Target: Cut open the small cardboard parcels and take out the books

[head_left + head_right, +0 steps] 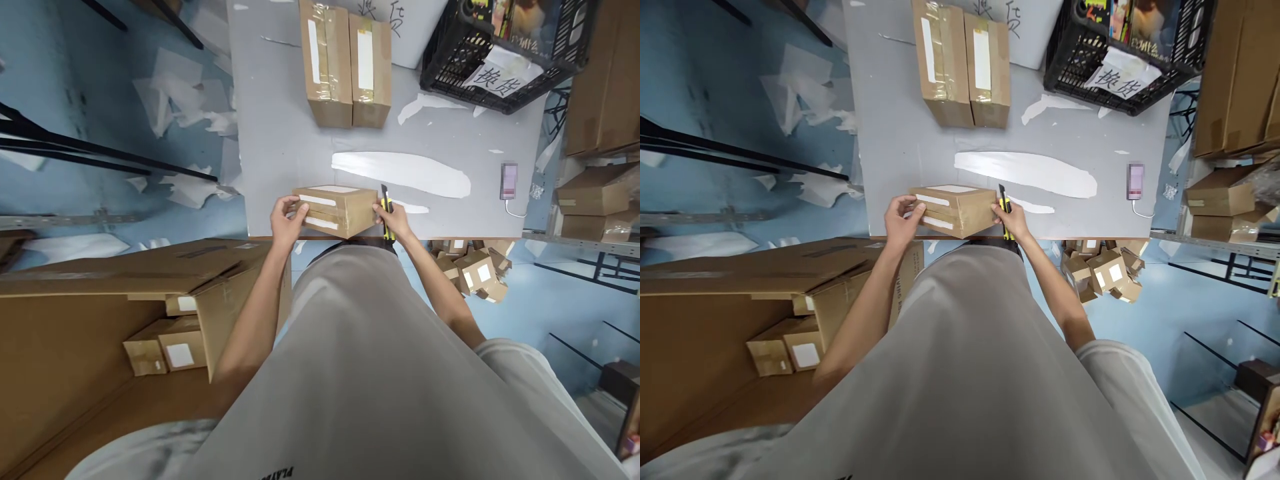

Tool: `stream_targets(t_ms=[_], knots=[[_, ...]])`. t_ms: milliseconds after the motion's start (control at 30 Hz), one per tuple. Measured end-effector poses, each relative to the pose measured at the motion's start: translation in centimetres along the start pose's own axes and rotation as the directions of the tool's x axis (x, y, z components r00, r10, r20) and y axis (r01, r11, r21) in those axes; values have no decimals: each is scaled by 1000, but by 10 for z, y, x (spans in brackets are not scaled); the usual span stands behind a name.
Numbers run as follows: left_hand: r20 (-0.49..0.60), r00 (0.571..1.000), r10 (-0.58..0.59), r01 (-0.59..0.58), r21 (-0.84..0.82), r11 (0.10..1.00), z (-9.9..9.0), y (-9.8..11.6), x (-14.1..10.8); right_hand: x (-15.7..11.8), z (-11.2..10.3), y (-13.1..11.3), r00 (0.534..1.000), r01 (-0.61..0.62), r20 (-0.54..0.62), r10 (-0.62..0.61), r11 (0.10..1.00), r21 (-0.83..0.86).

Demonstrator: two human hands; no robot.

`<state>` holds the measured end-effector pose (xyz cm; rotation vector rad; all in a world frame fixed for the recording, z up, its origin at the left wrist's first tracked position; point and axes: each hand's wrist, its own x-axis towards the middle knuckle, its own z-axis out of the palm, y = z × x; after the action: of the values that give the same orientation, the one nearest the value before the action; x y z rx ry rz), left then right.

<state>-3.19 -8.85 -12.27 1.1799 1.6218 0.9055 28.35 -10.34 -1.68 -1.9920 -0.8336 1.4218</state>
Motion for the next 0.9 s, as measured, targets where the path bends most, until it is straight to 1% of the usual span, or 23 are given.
stream_targets(t_ms=[67,133,167,233,300,333,367,400,433,500,533,567,633,733,800,900], knots=[[84,996,-31,33,-16,999,22,0,0,-8,-20,-13,995,71,-65,-77,993,-94],[215,970,-110,124,-54,991,51,3,0,-13,-39,-25,983,120,-108,-149,963,-241],[276,949,-155,183,-76,980,67,6,0,-15,-46,-31,975,139,-121,-188,934,-329],[360,902,-238,290,-98,952,93,11,1,-15,-55,-39,957,165,-126,-260,849,-503],[457,843,-284,354,-74,932,111,16,3,-12,-58,-44,946,172,-109,-306,756,-631],[494,818,-293,363,-48,931,116,18,4,-10,-57,-46,944,173,-96,-316,721,-671],[510,809,-292,353,-25,935,118,20,6,-8,-56,-48,943,176,-85,-323,696,-696],[499,821,-278,327,-12,945,117,23,8,-7,-55,-49,940,182,-76,-333,678,-712],[462,852,-247,285,-12,959,113,25,10,-7,-53,-50,935,189,-76,-347,665,-723],[356,924,-142,167,-40,985,102,33,12,-12,-50,-53,925,185,-93,-369,650,-737],[313,946,-82,107,-62,992,96,39,13,-16,-49,-54,926,172,-104,-362,652,-739],[292,956,-29,55,-80,995,89,46,12,-21,-48,-54,934,155,-108,-341,659,-736],[290,956,41,-13,-100,995,79,64,10,-33,-44,-54,961,125,-82,-264,678,-725],[310,947,89,-72,-69,995,72,92,7,-52,-37,-50,985,134,19,-172,690,-712],[329,939,101,-85,-61,995,71,104,7,-63,-33,-48,980,195,101,-173,700,-687],[354,931,90,-66,-81,995,70,107,11,-77,-27,-50,946,324,228,-231,687,-650]])
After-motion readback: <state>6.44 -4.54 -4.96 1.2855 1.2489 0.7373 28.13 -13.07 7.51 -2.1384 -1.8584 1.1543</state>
